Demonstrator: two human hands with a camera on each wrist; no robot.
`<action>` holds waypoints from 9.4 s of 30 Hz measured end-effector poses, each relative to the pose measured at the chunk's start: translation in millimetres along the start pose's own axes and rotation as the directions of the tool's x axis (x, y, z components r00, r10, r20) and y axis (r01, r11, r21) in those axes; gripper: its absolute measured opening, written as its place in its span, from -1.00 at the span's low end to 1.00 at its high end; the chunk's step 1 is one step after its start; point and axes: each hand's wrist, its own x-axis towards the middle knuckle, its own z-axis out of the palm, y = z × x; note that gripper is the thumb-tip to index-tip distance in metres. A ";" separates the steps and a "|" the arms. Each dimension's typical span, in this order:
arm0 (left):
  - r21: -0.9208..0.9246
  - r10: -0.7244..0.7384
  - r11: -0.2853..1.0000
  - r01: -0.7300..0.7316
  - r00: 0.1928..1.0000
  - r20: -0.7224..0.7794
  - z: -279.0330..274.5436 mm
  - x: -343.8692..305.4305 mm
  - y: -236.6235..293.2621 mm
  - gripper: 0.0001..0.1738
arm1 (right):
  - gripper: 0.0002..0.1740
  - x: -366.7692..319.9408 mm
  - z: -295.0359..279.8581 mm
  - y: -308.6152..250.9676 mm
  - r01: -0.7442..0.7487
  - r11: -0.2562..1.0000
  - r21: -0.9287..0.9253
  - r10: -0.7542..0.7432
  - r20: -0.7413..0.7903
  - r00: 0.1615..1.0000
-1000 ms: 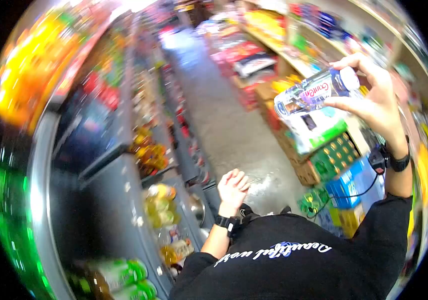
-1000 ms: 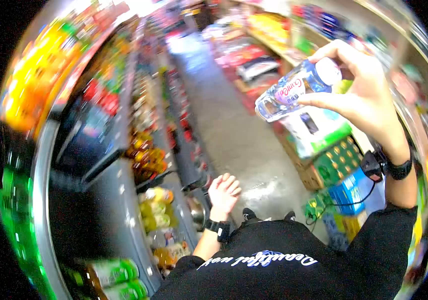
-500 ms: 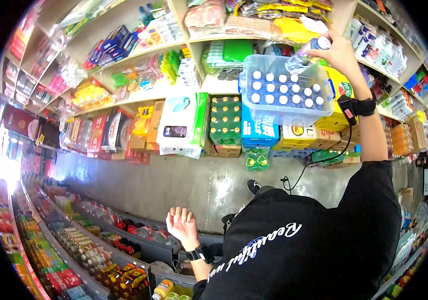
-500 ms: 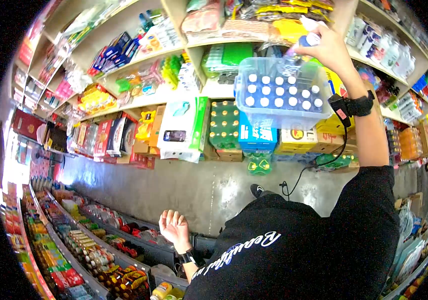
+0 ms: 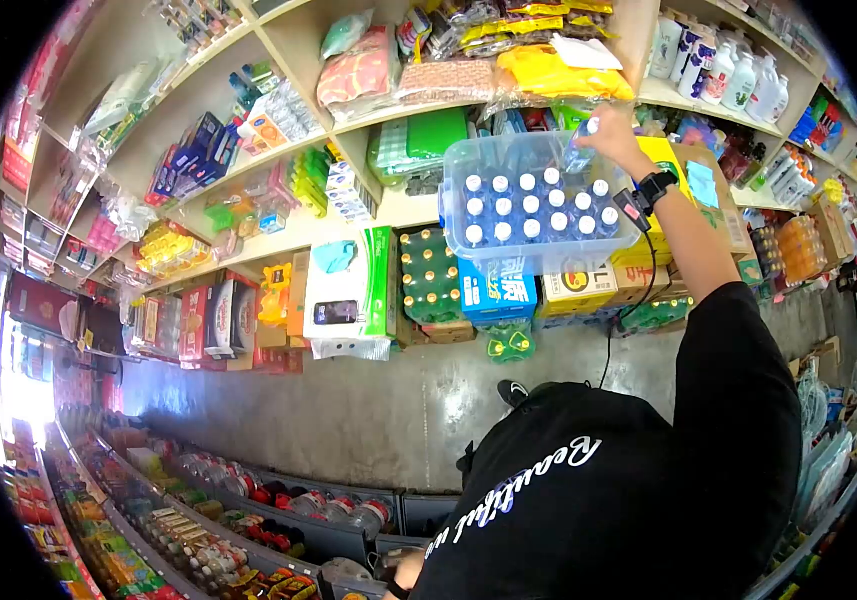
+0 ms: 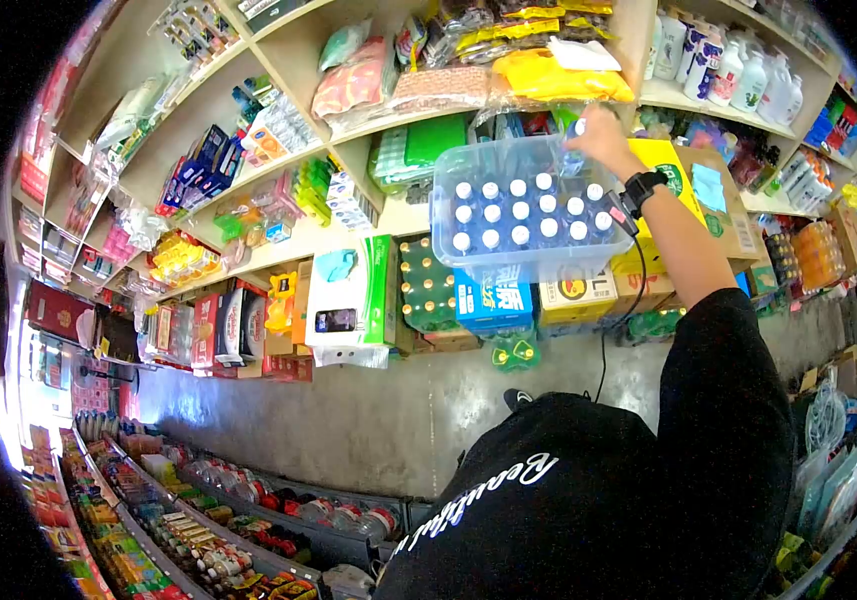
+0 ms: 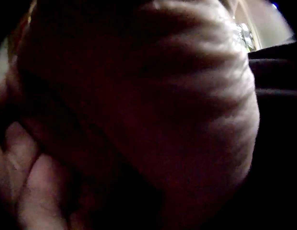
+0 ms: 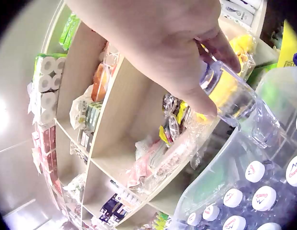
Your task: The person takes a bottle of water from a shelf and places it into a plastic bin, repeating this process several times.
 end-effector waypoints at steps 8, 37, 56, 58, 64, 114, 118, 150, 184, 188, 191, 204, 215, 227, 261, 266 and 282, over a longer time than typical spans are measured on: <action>-0.184 0.014 0.983 0.003 0.996 0.090 37.8 80.4 2.6 -0.58 | -0.28 -3.6 40.4 13.5 -0.013 0.996 -0.086 0.038 0.299 0.954; -0.509 0.116 0.859 0.052 0.949 0.293 86.4 116.1 22.5 -0.56 | -0.36 -29.2 95.5 33.0 0.044 0.995 -0.086 0.003 0.480 0.877; 0.559 -0.406 0.435 -0.706 -0.708 -0.578 -12.5 -122.0 66.7 -0.43 | -0.77 -142.9 -39.9 -367.8 -0.231 -0.456 0.859 -0.890 -0.441 0.116; 0.662 -0.419 0.458 -0.593 -0.801 -0.427 -2.5 -109.1 91.2 -0.42 | -0.83 -178.7 -36.6 -412.1 -0.314 -0.442 0.840 -0.891 -0.451 0.047; 0.676 -0.292 0.656 -0.334 -0.939 -0.181 59.8 -94.6 159.0 -0.41 | -0.90 -292.2 -25.2 -513.5 -0.628 -0.319 0.710 -0.837 -0.522 -0.165; 0.073 -0.142 0.990 -0.122 -0.860 0.489 103.7 -94.0 99.6 -0.42 | -0.22 -576.0 -26.8 -944.7 -0.511 -0.486 0.710 -0.874 -0.392 0.286; 0.191 -0.193 0.976 -0.100 -0.800 0.567 97.8 -96.8 81.2 -0.42 | -0.32 -493.2 -18.6 -933.7 -0.781 -0.351 0.516 -0.934 -0.251 0.254; 0.584 -0.643 0.522 -0.622 -0.737 -0.209 154.6 -126.9 13.5 -0.43 | -0.07 -329.5 37.2 -652.0 -0.242 0.031 0.970 -0.874 0.144 0.465; 0.517 -0.543 -0.007 -0.856 -0.431 -0.720 -23.6 -78.0 -54.1 -0.50 | -0.12 -38.4 -10.9 -6.7 -0.393 0.919 0.005 0.359 -0.416 0.835; 0.490 -0.571 0.012 -0.871 -0.409 -0.712 -31.4 -73.1 -52.6 -0.50 | -0.11 -35.9 9.2 -2.1 -0.382 0.922 0.064 0.382 -0.314 0.869; 0.465 -0.545 0.027 -0.885 -0.403 -0.735 -41.6 -72.5 -55.6 -0.50 | -0.11 -23.5 23.4 -30.0 -0.253 0.954 0.159 0.289 -0.267 0.920; 0.443 -0.594 0.094 -0.892 -0.407 -0.694 -59.1 -70.8 -42.2 -0.49 | -0.14 25.2 122.1 -129.0 -0.147 0.947 0.284 0.169 -0.054 0.984; 0.396 -0.557 0.109 -0.912 -0.386 -0.736 -65.3 -66.1 -35.1 -0.47 | -0.13 17.2 207.0 -132.1 -0.167 0.959 0.230 0.136 0.145 0.980; 0.436 -0.586 0.132 -0.890 -0.425 -0.689 -48.3 -58.6 -24.8 -0.49 | -0.25 26.5 213.8 -133.9 -0.342 0.935 0.092 0.211 0.629 0.748; 0.453 -0.403 0.839 -0.300 -0.903 0.148 110.9 -48.6 146.6 -0.43 | -0.67 -507.2 -97.2 -871.0 -0.486 -0.392 0.781 -0.744 -0.580 -0.331; 0.372 -0.375 0.888 -0.271 -0.894 0.245 134.2 -43.4 161.5 -0.42 | -0.41 -616.7 -122.5 -969.1 0.011 -0.728 0.686 -0.681 -0.721 -0.131; 0.459 -0.427 0.839 -0.294 -0.877 0.219 168.9 -50.2 156.4 -0.43 | -0.30 -666.4 -119.7 -1017.9 0.222 -0.729 0.648 -0.672 -0.739 -0.047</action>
